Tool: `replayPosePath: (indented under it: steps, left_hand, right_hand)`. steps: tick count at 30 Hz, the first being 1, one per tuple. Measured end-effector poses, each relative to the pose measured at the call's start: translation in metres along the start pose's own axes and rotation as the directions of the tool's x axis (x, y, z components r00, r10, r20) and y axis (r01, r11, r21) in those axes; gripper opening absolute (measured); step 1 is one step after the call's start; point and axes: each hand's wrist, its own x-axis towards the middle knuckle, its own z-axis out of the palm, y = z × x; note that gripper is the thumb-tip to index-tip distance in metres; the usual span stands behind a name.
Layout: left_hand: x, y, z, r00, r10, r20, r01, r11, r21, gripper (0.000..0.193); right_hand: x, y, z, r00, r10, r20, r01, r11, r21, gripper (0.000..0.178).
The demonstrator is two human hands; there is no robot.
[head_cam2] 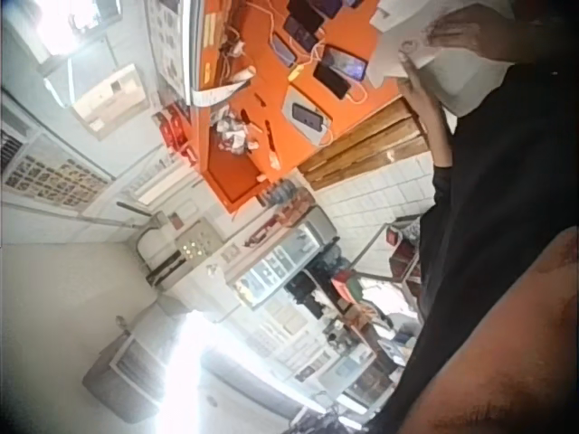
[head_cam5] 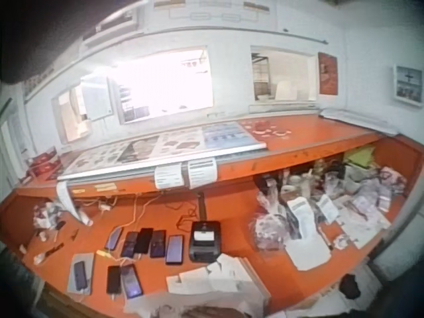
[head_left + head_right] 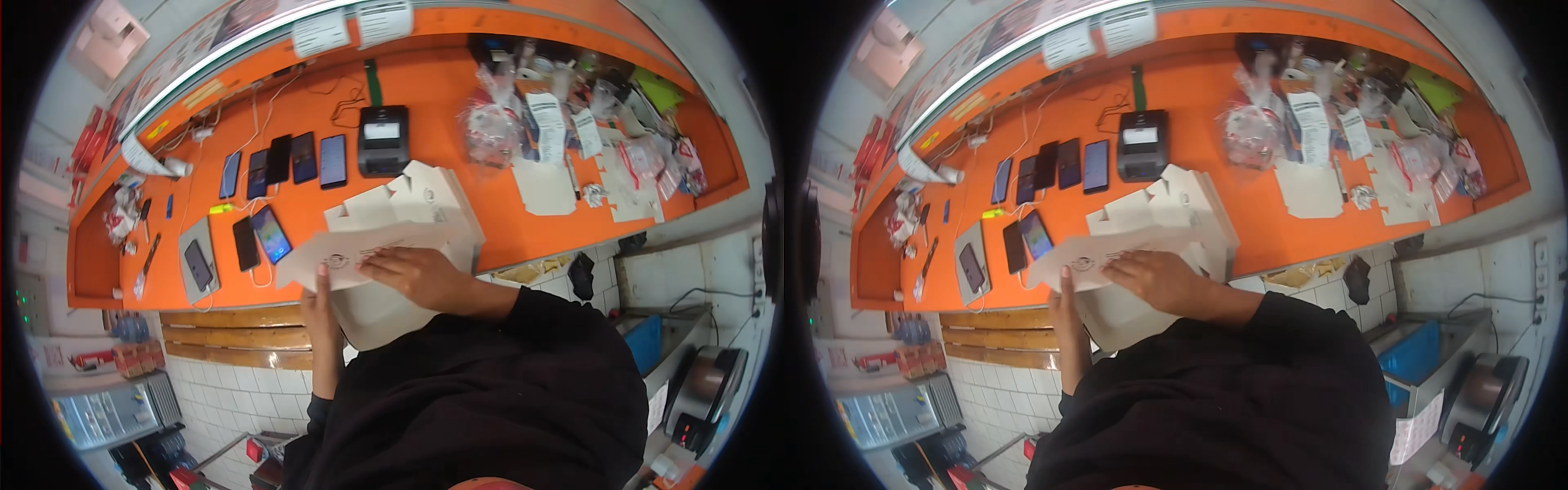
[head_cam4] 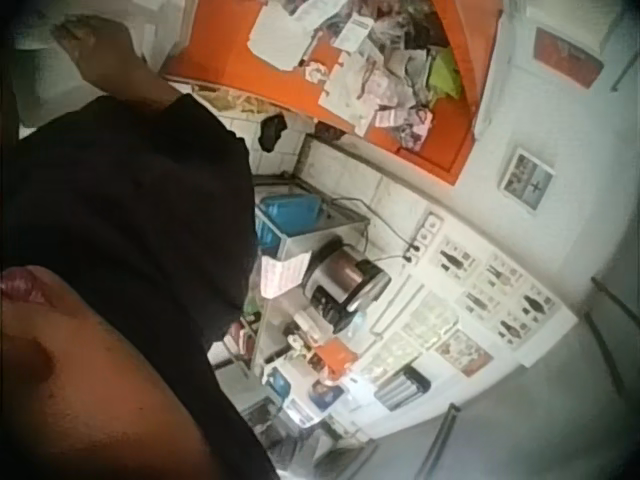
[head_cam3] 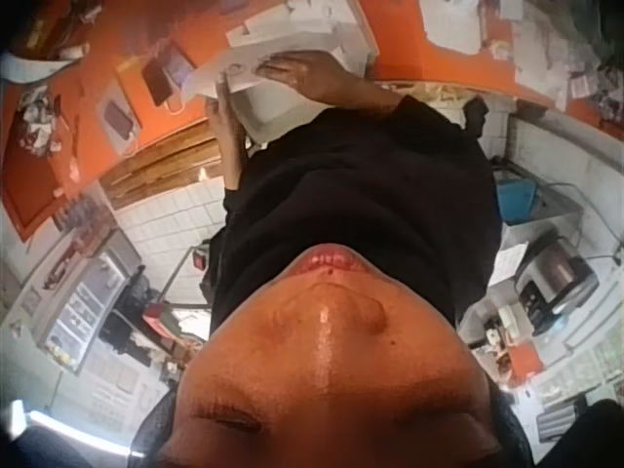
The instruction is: The person assembles several cardboard food boxes by hand on a counter, folding the flaps and sides of each flat sheet to form a container shape.
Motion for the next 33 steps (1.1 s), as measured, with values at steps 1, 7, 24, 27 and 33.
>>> replayPosePath:
  steps: [1,7,24,27,33]
  left_hand:
    - [-0.001,-0.005,0.009,0.992,0.059,0.116,-0.077,0.985,0.157,0.059]
    - [-0.009,-0.019,0.060,0.836,0.065,0.545,-0.219,0.950,0.222,0.059]
    - [0.004,-0.180,-0.028,0.882,-0.300,0.362,-0.229,0.399,0.888,0.080]
    - [-0.007,-0.153,-0.018,0.888,-0.068,0.456,-0.452,0.063,0.890,0.071]
    - [-0.001,-0.163,-0.039,0.858,-0.076,0.508,-0.494,0.151,0.856,0.056]
  right_hand:
    - [-0.009,0.011,-0.010,0.998,0.054,-0.009,-0.054,0.998,-0.009,0.039]
    - [-0.066,0.065,-0.104,0.927,0.224,-0.301,-0.287,0.941,-0.182,0.034]
    - [-0.111,0.076,-0.008,0.998,0.009,0.059,-0.027,0.946,0.323,0.026]
    - [-0.094,0.055,0.050,0.971,-0.198,0.132,0.170,0.966,0.193,0.034]
    - [-0.104,0.073,0.111,0.824,-0.051,0.564,-0.041,0.988,0.149,0.040]
